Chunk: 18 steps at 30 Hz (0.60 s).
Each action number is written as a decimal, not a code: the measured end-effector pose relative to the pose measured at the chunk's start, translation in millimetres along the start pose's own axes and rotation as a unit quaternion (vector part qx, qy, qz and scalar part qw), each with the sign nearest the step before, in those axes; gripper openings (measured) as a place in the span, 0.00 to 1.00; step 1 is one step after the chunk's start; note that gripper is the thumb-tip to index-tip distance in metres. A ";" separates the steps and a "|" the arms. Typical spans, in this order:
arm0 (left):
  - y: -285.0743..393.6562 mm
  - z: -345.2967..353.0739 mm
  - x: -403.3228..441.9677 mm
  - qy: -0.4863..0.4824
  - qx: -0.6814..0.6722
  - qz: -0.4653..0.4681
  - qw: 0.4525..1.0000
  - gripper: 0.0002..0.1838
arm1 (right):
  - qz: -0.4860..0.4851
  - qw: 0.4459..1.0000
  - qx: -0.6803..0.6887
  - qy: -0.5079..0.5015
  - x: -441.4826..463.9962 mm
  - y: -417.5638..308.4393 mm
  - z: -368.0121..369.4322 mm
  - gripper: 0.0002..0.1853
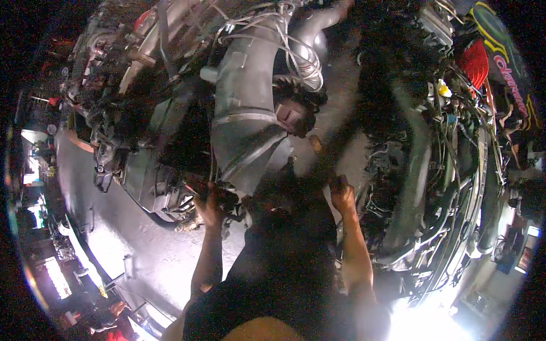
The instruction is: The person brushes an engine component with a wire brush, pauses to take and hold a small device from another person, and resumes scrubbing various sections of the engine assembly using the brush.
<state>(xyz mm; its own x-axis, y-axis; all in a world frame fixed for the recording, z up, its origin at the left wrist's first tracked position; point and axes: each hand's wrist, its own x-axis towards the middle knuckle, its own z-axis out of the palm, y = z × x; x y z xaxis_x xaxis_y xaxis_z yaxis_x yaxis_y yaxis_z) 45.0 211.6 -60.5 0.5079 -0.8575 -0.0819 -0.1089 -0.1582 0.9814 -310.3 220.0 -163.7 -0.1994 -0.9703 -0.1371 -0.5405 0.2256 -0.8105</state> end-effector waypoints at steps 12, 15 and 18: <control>-41.9 3.9 2.8 0.196 0.038 -0.070 0.977 0.16 | -0.102 0.971 -0.205 -0.069 182.6 28.4 -9.0 0.17; -22.5 15.5 3.5 0.208 0.108 0.009 0.972 0.21 | -0.085 0.969 -0.204 -0.112 234.8 31.0 20.9 0.20; -16.0 20.3 1.0 0.203 0.075 0.056 0.975 0.20 | -0.088 0.970 -0.190 -0.125 235.1 39.5 17.7 0.23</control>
<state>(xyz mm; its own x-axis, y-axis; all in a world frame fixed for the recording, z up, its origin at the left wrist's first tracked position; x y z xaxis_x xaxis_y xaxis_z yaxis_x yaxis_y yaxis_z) 29.9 203.3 -79.7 0.7790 -0.6136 0.1291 -0.2910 -0.1714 0.9412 -364.1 -0.7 -238.0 0.1034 -0.9767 -0.1878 -0.8193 0.0234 -0.5728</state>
